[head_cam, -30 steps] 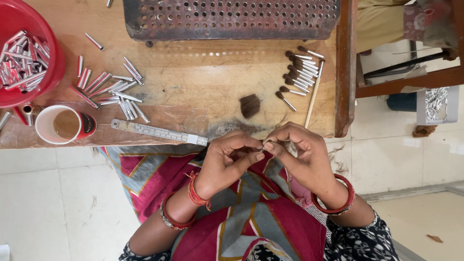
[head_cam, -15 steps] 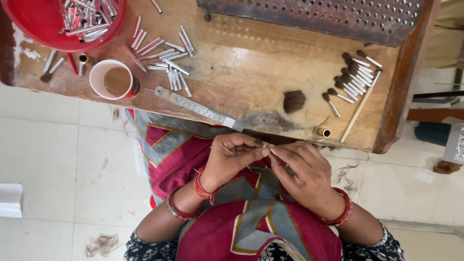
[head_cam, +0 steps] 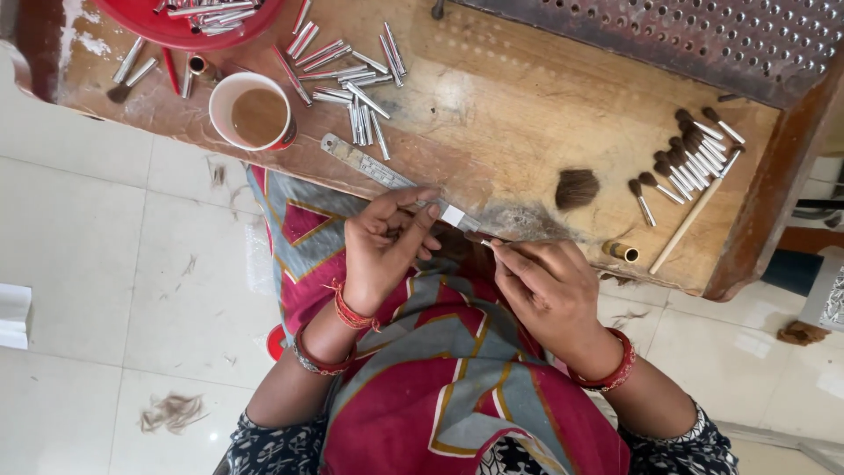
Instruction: Assembling brush ferrules by inserting brush hair bundles into metal tubes and organizing them into a template plate.
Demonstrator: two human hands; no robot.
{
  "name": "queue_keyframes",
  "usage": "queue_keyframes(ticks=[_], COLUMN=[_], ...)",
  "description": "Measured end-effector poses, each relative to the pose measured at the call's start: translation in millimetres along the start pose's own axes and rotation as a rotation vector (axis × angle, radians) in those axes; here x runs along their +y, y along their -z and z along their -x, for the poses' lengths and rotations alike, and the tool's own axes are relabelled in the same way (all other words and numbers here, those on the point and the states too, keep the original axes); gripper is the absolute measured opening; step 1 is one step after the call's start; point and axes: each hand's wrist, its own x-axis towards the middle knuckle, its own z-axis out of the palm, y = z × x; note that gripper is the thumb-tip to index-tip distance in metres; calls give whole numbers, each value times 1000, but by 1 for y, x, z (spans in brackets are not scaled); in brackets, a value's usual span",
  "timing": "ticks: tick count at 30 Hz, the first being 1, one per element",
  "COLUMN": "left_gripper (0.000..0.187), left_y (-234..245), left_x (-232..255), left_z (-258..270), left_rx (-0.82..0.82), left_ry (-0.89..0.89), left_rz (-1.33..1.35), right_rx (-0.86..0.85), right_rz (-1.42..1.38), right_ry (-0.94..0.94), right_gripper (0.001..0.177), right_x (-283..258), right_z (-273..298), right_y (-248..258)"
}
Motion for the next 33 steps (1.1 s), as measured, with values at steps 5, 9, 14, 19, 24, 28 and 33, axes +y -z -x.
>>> queue_keyframes(ticks=[5, 9, 14, 19, 24, 28, 33], left_gripper=[27, 27, 28, 31, 25, 24, 21], left_y=[1, 2, 4, -2, -5, -15, -25], left_x=[0, 0, 4, 12, 22, 28, 34], left_z=[-1, -1, 5, 7, 12, 1, -9], left_rx=[-5, -12, -5, -2, -3, -33, -72], left_ry=[15, 20, 27, 60, -3, -9, 13], left_rz=[8, 7, -19, -101, -50, -44, -52], right_rx=[-20, -28, -27, 98, 139, 110, 92], right_rz=[13, 23, 50, 109, 252, 308, 381], right_ry=[7, 0, -10, -96, -399, -450, -455], right_gripper=[27, 26, 27, 28, 22, 20, 15], right_x=[-1, -1, -6, 11, 54, 95, 125], right_z=[-3, -2, -5, -7, -7, 0, -13], right_y=[-5, -9, -4, 50, 100, 106, 123])
